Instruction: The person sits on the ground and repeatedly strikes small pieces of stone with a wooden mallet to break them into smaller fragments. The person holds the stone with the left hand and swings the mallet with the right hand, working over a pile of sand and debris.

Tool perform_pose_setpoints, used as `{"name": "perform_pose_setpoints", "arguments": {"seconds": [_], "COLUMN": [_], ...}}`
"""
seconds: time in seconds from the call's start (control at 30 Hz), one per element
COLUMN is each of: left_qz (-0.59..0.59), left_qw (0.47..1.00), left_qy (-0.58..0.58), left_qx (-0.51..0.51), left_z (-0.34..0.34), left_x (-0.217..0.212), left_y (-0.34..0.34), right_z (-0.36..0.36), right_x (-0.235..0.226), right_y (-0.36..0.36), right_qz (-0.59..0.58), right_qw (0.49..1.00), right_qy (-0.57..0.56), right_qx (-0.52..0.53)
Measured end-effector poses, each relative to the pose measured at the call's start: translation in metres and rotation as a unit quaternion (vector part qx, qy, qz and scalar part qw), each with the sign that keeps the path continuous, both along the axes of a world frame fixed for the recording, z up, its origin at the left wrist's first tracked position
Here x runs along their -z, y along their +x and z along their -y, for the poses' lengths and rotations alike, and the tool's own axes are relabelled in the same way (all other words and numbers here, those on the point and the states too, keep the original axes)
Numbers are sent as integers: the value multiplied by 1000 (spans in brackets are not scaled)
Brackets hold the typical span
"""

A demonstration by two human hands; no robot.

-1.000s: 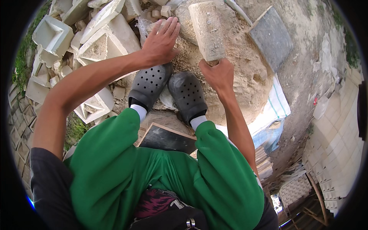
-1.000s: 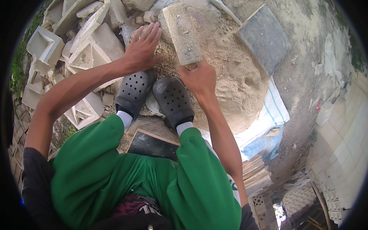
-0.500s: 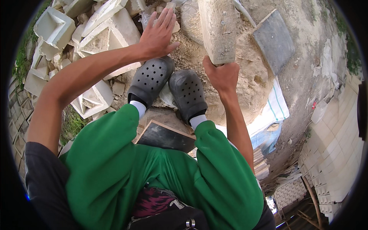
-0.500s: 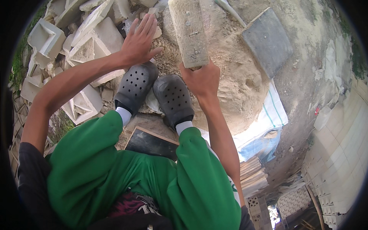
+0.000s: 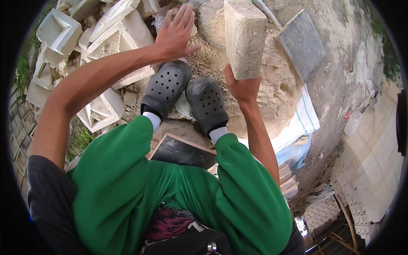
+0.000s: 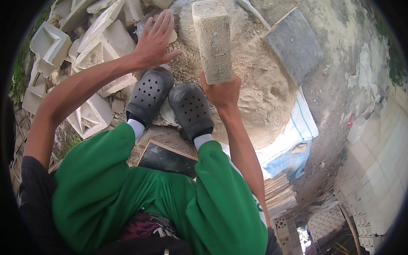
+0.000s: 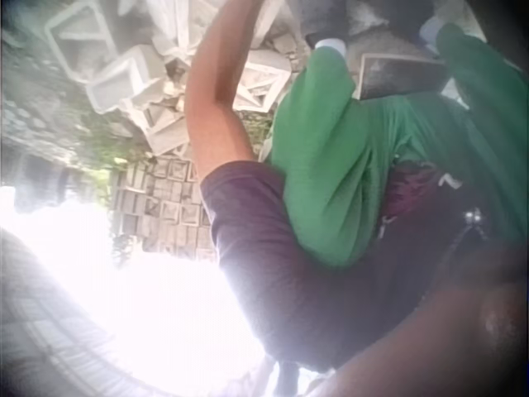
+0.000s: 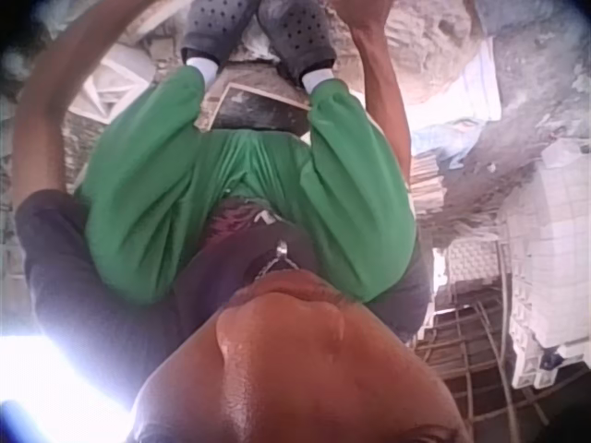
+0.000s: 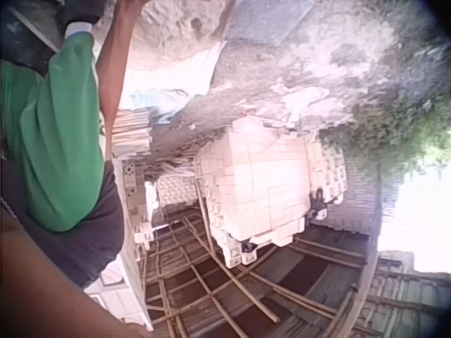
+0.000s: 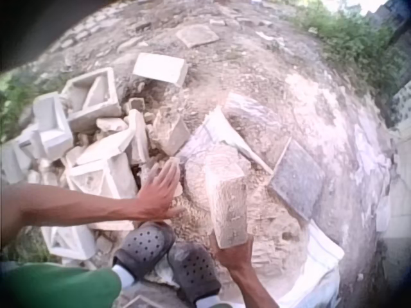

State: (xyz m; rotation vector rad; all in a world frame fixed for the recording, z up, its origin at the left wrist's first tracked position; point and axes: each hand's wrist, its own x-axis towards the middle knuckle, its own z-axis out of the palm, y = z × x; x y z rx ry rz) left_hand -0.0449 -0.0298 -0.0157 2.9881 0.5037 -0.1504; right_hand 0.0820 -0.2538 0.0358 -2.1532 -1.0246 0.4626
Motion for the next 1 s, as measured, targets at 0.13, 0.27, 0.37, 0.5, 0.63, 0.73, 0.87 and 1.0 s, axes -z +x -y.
{"name": "perform_pose_setpoints", "arguments": {"seconds": [0.13,0.27,0.37,0.5,0.63,0.73,0.87,1.0], "left_qz": [-45,-47,-19,-29,-32,-10,2,2], "left_qw": [999,999,1000,999,999,1000,1000,1000], "left_qy": [0,-1,-8,-17,-15,-18,-21,-11], "left_qx": [-9,-2,10,5,-3,8,3,7], "left_z": [1,4,6,13,15,15,14,14], "left_x": [-3,-7,-2,-5,-3,-2,0,0], "left_y": [9,13,14,21,22,23,20,22], "right_z": [-11,-4,1,-4,-3,2,-9,-4], "right_x": [-6,-2,7,-5,-14,-5,-16,-2], "right_y": [-1,-1,11,15,8,8,12,9], "right_qz": [-30,-73,-20,-30,-61,-39,-77,-73], "right_qw": [963,984,993,973,991,993,971,985], "right_qy": [-255,-128,-106,-212,-79,-85,-213,-131], "right_qx": [81,100,38,85,90,73,82,82]}}
